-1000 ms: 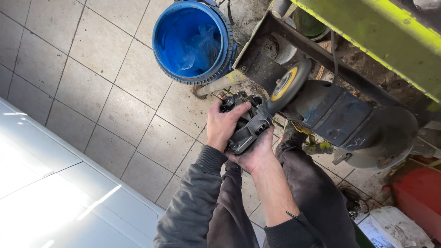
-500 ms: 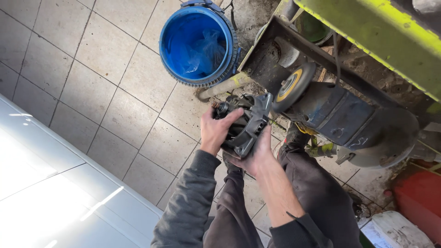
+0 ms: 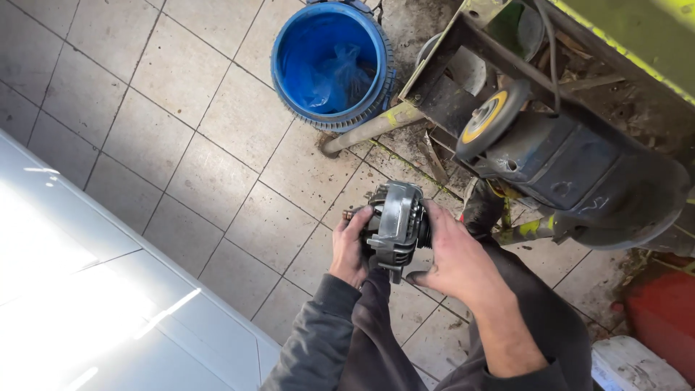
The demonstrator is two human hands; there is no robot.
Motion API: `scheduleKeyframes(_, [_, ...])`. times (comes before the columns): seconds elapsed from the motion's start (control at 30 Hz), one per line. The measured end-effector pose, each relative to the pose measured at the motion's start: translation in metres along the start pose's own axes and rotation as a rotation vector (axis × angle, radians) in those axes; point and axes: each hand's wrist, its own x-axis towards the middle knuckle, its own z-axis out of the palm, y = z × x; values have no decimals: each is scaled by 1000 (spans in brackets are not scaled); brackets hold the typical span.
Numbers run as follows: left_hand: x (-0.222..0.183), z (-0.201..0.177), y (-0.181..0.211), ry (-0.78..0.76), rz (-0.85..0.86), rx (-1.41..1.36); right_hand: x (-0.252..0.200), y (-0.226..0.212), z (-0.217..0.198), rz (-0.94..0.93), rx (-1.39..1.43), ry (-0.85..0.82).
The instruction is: Cleaning an automotive alternator using a wire wheel on a bench grinder.
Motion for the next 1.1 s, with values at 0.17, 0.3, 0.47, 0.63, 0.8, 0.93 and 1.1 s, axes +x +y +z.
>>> scheduleKeyframes(0.17, [-14,5,6,44,-32,5,5,14,16,-138,104,30])
scheduleKeyframes(0.3, [-19,9,21,31,42,200,12,42,36,-110,315,-58])
scheduleKeyframes(0.47, [-27,36,45,-31,147,449,25,103,85,-186,696,-77])
scheduleKeyframes(0.63, [-31,66,62,37,191,766,34,106,91,-115,924,-49])
scheduleKeyframes(0.8, [-16,98,70,58,199,1023,29,85,59,-181,1057,-87])
scheduleKeyframes(0.93, [-12,126,71,120,213,1198,42,94,57,-315,971,36])
scheduleKeyframes(1.1, [6,149,67,126,193,1330,74,146,108,-87,863,227])
